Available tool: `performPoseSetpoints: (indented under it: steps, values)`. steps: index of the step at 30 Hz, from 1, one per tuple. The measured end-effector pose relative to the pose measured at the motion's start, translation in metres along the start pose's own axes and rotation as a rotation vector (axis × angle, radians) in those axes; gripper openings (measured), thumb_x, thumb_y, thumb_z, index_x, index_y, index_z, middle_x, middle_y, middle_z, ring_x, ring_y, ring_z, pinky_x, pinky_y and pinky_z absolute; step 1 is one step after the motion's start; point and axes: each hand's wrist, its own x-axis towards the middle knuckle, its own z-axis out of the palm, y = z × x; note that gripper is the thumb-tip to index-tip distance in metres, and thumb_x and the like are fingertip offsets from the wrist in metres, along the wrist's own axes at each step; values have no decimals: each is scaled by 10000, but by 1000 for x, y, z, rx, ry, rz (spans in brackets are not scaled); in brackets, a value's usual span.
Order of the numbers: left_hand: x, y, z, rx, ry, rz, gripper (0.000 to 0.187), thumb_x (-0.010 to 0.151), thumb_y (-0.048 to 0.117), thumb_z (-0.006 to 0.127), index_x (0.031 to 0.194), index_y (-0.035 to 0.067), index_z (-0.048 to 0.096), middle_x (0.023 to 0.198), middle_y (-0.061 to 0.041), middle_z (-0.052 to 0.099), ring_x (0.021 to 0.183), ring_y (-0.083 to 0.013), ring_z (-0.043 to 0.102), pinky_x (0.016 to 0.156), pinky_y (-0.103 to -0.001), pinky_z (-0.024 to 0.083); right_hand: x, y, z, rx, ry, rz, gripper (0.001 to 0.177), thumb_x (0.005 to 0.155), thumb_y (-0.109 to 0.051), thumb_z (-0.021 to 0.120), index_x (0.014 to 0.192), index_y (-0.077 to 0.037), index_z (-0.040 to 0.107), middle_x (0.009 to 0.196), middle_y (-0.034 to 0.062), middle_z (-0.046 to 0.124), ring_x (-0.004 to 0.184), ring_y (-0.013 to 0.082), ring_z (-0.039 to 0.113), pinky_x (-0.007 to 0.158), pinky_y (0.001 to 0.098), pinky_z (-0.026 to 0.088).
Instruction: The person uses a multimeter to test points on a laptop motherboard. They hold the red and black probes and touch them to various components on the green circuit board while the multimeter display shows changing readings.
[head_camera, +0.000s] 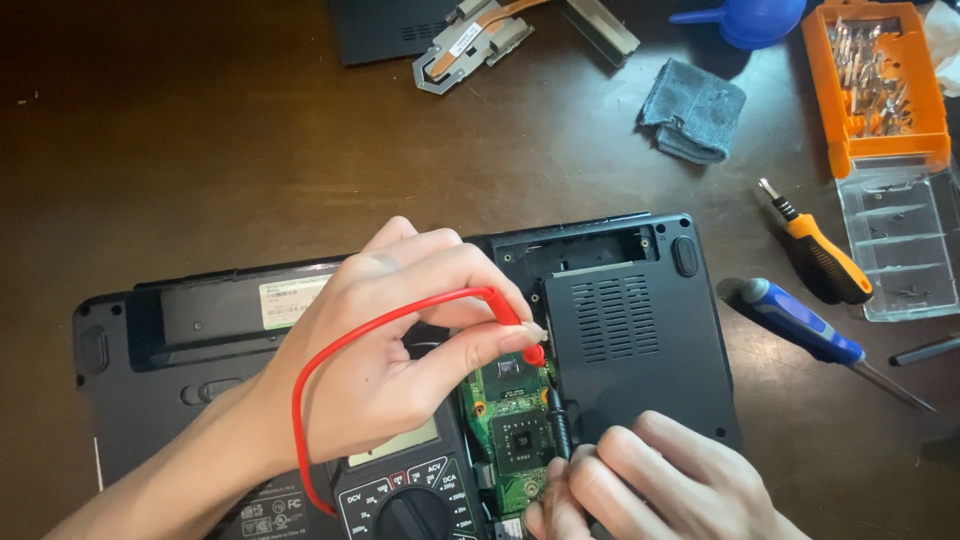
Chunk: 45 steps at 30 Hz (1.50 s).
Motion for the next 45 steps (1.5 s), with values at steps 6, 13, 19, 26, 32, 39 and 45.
performPoseSetpoints:
  steps: [6,13,19,26,32,39,45]
  values:
    - [-1,-1,-1,1,-5,11,92,963,224,697,899,165,666,824,91,710,658,-107,527,773,-293,332,5,3,2,-52,64,-59,279,972,-216,571,709,-155,500,662,-35,486,511,118,389,467,252,357]
    - [-3,0,-2,6,-20,36,84,972,231,683,909,175,681,846,108,719,704,-100,529,780,-290,327,7,1,5,-116,92,-62,223,969,-221,525,769,-134,478,632,-15,420,510,142,364,466,272,325]
    - [-6,1,-3,11,-15,55,99,974,239,680,903,170,676,835,116,728,719,-96,536,797,-295,325,12,-1,5,-110,136,-62,235,988,-211,512,782,-110,462,631,2,404,495,155,319,458,284,268]
    - [-8,2,-4,-1,-15,37,99,974,253,681,914,176,666,828,115,732,726,-100,525,794,-298,323,10,-2,5,-77,136,-65,217,976,-196,537,784,-113,480,632,1,436,497,161,346,455,290,297]
    - [-7,2,-4,-1,-17,46,101,979,247,675,915,170,661,806,124,737,723,-97,518,807,-297,319,10,-2,5,-74,140,-63,218,974,-198,543,784,-114,477,639,0,445,501,159,359,459,283,308]
    - [-6,0,-5,-13,-27,30,93,980,263,668,936,182,657,789,134,743,744,-96,522,824,-297,324,10,1,6,-76,134,-90,223,978,-197,542,783,-113,475,636,3,431,499,162,352,451,285,293]
    - [-6,-2,-5,3,-20,73,103,983,247,673,914,172,690,830,128,710,735,-106,523,828,-311,336,11,1,7,-52,151,-68,235,963,-171,546,752,-118,457,628,4,425,491,163,344,447,286,295]
